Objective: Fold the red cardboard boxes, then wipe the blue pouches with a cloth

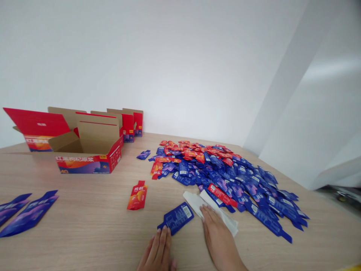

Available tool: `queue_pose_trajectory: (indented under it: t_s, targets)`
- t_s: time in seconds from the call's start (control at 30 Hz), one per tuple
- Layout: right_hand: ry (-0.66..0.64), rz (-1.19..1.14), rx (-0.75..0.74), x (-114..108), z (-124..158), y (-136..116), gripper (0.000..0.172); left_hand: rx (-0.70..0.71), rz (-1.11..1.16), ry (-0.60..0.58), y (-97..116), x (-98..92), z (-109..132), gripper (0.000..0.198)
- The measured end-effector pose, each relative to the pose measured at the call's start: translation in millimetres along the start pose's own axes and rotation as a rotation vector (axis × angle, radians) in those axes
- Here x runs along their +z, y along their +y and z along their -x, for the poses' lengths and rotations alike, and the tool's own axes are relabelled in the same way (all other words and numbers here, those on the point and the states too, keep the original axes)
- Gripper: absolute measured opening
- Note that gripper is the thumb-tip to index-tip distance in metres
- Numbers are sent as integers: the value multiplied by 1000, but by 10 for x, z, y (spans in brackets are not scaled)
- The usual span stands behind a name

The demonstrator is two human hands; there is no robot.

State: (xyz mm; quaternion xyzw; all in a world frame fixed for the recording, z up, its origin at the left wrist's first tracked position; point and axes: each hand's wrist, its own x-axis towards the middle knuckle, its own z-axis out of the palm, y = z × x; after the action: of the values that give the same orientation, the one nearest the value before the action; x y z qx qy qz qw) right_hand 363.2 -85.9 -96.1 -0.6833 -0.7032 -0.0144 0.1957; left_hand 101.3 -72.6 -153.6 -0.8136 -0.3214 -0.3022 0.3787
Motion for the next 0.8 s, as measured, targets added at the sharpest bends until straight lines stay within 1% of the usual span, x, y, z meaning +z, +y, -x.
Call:
queue_pose_trajectory:
  t_s: [0.03, 0.07, 0.13, 0.2, 0.27, 0.33, 0.43, 0.5, 0.57, 0.6, 0.67, 0.73, 0.8]
  targets:
    - [19, -15, 1, -26, -16, -28, 49, 7, -2, 11, -2, 6, 1, 41]
    - [34, -50, -31, -39, -34, -104, 48, 12, -4, 16, -4, 13, 5, 41]
    - [37, -154, -169, -24, -70, -355, 49, 6, -5, 9, -2, 26, 11, 40]
    - [-35, -236, -331, 17, -94, -615, 51, 1, 7, 9, 8, 26, 11, 39]
    - [-130, -262, -412, 49, -100, -744, 51, -47, 25, 18, 24, 8, 3, 39]
    - [-164, -243, -384, 55, -97, -680, 49, -68, 36, 7, 37, -22, -11, 41]
    - [-111, -156, -209, 33, -104, -339, 49, -40, 26, -35, 36, -59, -26, 44]
    - [-68, -70, -72, 12, -124, -135, 51, -31, 16, -30, 25, -61, -27, 44]
    - [-39, -37, -8, -1, -145, -84, 51, -25, 8, -15, 19, -44, -20, 43]
    - [-28, -51, -22, -2, -151, -130, 51, -20, 5, -10, 18, -32, -15, 42]
    - [-32, -125, -139, 12, -150, -333, 51, -11, 6, -9, 21, -9, -2, 41]
    - [-89, -207, -298, 40, -138, -588, 50, -29, 15, -8, 21, 7, 10, 38]
    - [-176, -254, -397, 66, -126, -756, 50, -31, 17, 3, 9, 18, 22, 35]
